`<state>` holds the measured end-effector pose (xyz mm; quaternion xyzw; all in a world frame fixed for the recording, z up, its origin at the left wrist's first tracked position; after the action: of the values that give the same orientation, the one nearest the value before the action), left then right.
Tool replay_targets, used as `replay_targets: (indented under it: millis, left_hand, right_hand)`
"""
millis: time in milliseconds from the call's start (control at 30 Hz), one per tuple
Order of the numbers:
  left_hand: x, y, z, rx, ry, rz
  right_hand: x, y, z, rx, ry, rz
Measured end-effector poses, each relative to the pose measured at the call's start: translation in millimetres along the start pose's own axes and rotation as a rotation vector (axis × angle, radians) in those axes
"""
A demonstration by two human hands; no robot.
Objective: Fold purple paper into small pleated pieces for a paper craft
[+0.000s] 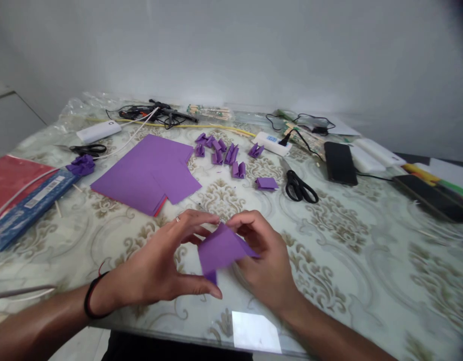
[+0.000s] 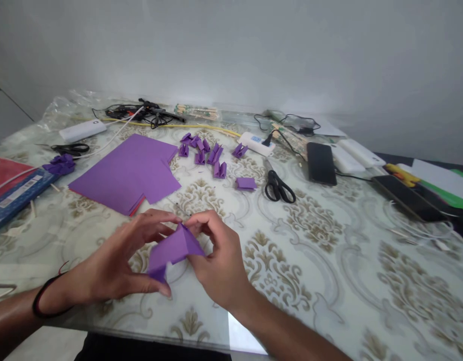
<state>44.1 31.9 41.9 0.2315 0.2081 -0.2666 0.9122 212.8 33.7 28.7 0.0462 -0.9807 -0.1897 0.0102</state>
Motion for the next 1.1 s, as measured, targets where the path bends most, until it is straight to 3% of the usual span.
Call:
replay_targets:
  millis: [167, 467, 733, 900, 1100]
  left_hand:
    - [2.4, -0.4, 1.8, 0.083, 0.248, 0.03]
    - [-2.0, -1.1, 7.4, 0.167, 0.367, 0.179]
    - [-7.7, -13.0, 16.9, 0.299, 0.443, 0.29]
    - [-7.1, -19.1, 28.5, 0.399, 0.51, 0.269]
    - [-3.9, -21.3, 31.9, 0.36, 0.605, 0.204]
  right_hand:
    - [7.0, -2.4, 15.9, 0.153, 0.046, -0.027]
    - [11.4, -1.5, 23.7, 0.311, 0.079, -0.078]
    - [8.6, -2.8, 6.1, 0.088, 0.199, -0.102]
    - [9.6, -8.3, 1.8, -0.008, 0.207, -0.142]
    - [10.6, -13.1, -1.8, -0.035, 0.177, -0.127]
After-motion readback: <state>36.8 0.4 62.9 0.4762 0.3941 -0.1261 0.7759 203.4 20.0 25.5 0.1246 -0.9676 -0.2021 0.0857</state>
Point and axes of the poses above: each hand's wrist, its own y-axis towards the middle knuckle, its own x-axis out of the palm, z = x × y, the point moved 7 cm from there along y, towards the middle knuckle, and after that the axes turned 8 degrees about y, right-handed, at the moved point
